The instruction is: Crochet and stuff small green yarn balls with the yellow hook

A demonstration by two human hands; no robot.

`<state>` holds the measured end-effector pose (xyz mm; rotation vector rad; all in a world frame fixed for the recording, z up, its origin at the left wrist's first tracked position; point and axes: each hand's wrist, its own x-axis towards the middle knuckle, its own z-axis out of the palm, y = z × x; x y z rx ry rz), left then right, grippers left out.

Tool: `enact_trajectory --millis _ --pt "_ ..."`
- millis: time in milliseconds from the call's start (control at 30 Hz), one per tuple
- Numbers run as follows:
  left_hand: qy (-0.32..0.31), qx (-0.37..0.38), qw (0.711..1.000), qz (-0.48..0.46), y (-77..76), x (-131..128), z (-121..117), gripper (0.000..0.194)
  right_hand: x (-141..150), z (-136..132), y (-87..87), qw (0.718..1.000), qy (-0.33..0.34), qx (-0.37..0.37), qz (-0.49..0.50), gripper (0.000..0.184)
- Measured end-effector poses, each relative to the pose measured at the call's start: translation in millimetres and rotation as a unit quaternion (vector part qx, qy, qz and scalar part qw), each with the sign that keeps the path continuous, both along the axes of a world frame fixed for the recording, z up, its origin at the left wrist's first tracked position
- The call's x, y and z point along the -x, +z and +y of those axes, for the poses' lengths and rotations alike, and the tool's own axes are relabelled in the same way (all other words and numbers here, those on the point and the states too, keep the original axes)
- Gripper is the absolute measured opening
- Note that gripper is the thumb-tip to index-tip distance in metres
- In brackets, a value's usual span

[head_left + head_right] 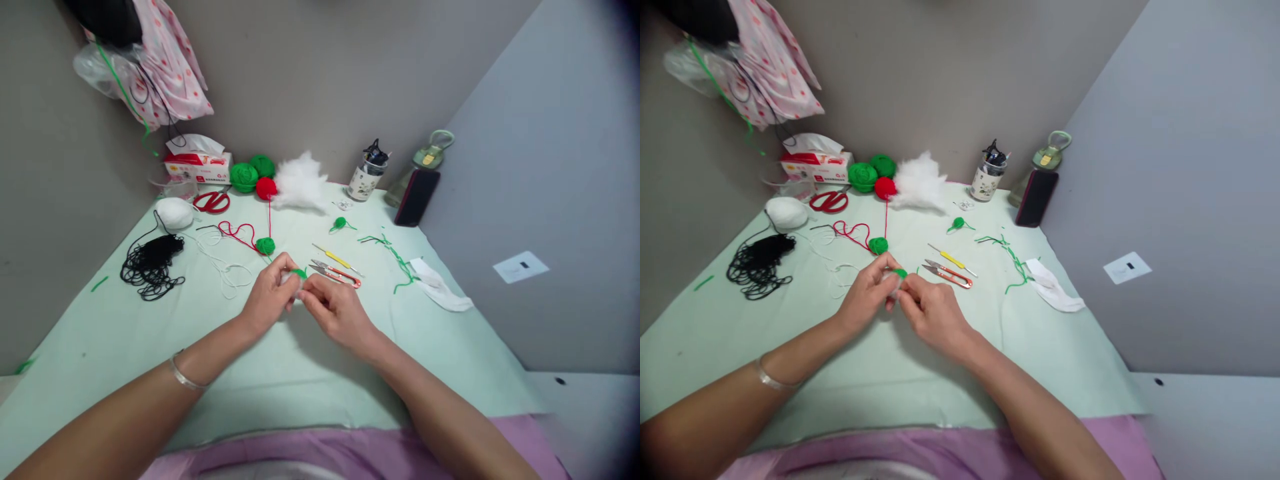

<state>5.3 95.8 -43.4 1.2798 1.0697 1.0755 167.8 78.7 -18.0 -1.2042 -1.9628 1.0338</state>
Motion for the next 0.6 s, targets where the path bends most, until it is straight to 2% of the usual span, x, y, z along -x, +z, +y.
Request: enact_trajectory --millis 200,367,467,600 --pt "-0.017 0.014 1.000 -0.016 2.4 -4 -6 0.009 -2 10 -4.4 0.996 -0.091 0.021 0.015 0.025" --pt "-0.078 0.015 0.995 -0.053 8.9 1 -9 0.024 -7 16 -3.3 0.993 -0.107 0.034 0.025 0.030" --pt "-0.097 0.023 0.993 -0.060 8.2 5 -5 0.025 -11 16 2.9 0.996 -0.081 0.021 0.011 0.030" --pt "-0.065 0.026 0.996 -0.063 2.1 3 0 0.021 -10 7 8.9 1.000 -0.001 -0.001 -0.006 0.026"
